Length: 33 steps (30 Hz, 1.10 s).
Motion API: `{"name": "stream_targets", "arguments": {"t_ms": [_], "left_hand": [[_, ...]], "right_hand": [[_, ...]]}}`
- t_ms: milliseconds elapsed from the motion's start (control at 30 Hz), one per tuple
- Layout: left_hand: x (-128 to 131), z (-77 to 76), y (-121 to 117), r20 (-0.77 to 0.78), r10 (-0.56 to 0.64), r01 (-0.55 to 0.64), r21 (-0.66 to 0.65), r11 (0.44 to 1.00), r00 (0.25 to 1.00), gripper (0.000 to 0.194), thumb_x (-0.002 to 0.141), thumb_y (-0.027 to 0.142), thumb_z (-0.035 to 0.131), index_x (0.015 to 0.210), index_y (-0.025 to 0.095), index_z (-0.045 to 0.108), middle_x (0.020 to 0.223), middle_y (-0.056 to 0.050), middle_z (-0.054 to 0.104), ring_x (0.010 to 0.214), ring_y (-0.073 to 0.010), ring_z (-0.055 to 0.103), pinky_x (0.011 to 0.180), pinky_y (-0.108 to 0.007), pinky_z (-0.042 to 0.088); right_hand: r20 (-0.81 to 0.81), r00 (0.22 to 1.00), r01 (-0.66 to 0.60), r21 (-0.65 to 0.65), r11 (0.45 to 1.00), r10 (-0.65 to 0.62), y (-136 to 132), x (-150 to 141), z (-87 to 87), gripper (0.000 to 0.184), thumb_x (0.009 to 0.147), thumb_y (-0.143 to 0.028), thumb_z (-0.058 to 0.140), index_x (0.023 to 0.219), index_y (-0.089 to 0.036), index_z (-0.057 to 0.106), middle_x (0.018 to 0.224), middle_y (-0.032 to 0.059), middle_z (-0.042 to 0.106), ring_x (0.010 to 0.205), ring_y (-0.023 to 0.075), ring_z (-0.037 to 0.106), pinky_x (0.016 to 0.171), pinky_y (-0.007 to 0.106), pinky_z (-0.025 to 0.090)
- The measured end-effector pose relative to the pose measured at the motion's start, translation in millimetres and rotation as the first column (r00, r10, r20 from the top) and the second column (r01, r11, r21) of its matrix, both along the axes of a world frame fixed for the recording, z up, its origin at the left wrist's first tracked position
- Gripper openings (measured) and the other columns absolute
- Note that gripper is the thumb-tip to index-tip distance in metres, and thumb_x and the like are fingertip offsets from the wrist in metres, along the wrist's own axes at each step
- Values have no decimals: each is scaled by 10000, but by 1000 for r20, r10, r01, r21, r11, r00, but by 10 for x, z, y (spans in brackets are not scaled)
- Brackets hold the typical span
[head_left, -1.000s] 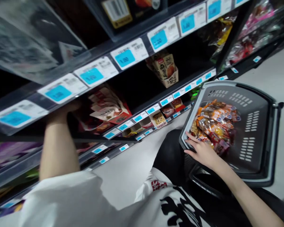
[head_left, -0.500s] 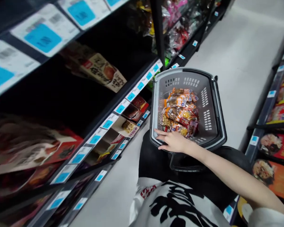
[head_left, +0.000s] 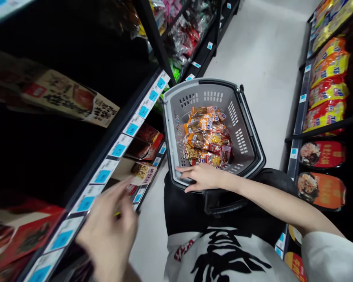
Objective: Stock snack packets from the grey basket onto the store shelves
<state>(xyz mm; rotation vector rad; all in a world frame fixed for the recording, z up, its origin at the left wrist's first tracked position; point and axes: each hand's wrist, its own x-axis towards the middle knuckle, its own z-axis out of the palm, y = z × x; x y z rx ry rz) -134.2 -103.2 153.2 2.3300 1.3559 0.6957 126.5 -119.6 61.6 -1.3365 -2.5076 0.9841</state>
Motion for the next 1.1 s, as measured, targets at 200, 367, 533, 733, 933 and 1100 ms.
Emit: {"name": "stream_targets", "arguments": {"t_ms": [200, 367, 533, 733, 933, 1100], "left_hand": [[1339, -861, 1126, -170, -579, 527, -271, 805, 797, 443, 1013, 161, 476, 1360, 258, 734, 1240, -91, 786, 1158, -275, 751, 1042, -403, 593], [2417, -1582, 1395, -481, -754, 643, -413, 645, 448, 383, 916, 71, 632, 1263, 186, 746, 1292, -154, 755, 1226, -273, 724, 1043, -348, 570], [2635, -2025, 1249, -512, -797, 671, -471, 573, 321, 394, 858, 57, 688, 1227, 170, 769, 1250, -179, 759, 1202, -291, 732, 1002, -347, 589], [2614, -2173, 1336, -533, -793, 652, -494, 575, 295, 352, 911, 63, 593, 1203, 126, 779, 1126, -211, 771, 1075, -301, 765, 906, -343, 592], [2633, -2188, 1278, -504, -807, 678, -479, 557, 307, 431, 958, 98, 573, 1361, 169, 708, 1412, -178, 676, 1333, -306, 645, 1015, -335, 559], [2647, -2189, 1308, -501, -769, 632, -458, 625, 397, 410, 926, -3, 520, 1254, 117, 736, 1195, -209, 744, 1172, -316, 713, 955, -375, 570]], "right_hand": [[116, 993, -48, 163, 986, 29, 2, -45, 53, 523, 1174, -495, 320, 1301, -163, 704, 1489, 138, 679, 1087, 268, 785, 831, 371, 581], [158, 983, -121, 197, 973, 90, 14, -59, 30, 623, 1182, -488, 261, 1124, -135, 770, 995, 129, 818, 922, 273, 786, 797, 376, 536], [208, 969, -153, 72, 986, 135, 50, -3, -56, 579, 1178, -441, 340, 1089, -126, 817, 1020, 149, 821, 1037, 308, 785, 888, 407, 544], [299, 954, 67, -133, 989, -25, 108, 103, -21, 724, 1120, -650, 366, 1200, -71, 793, 1127, 226, 800, 1100, 362, 782, 886, 435, 593], [418, 908, 99, -209, 973, -2, 178, 156, -119, 474, 1108, -447, 549, 1342, -77, 730, 1265, 225, 771, 1189, 368, 759, 969, 465, 612], [458, 889, 114, -256, 960, 16, 184, 179, -205, 393, 1078, -384, 608, 1299, -93, 753, 1280, 237, 763, 1198, 376, 758, 956, 484, 627]]}}
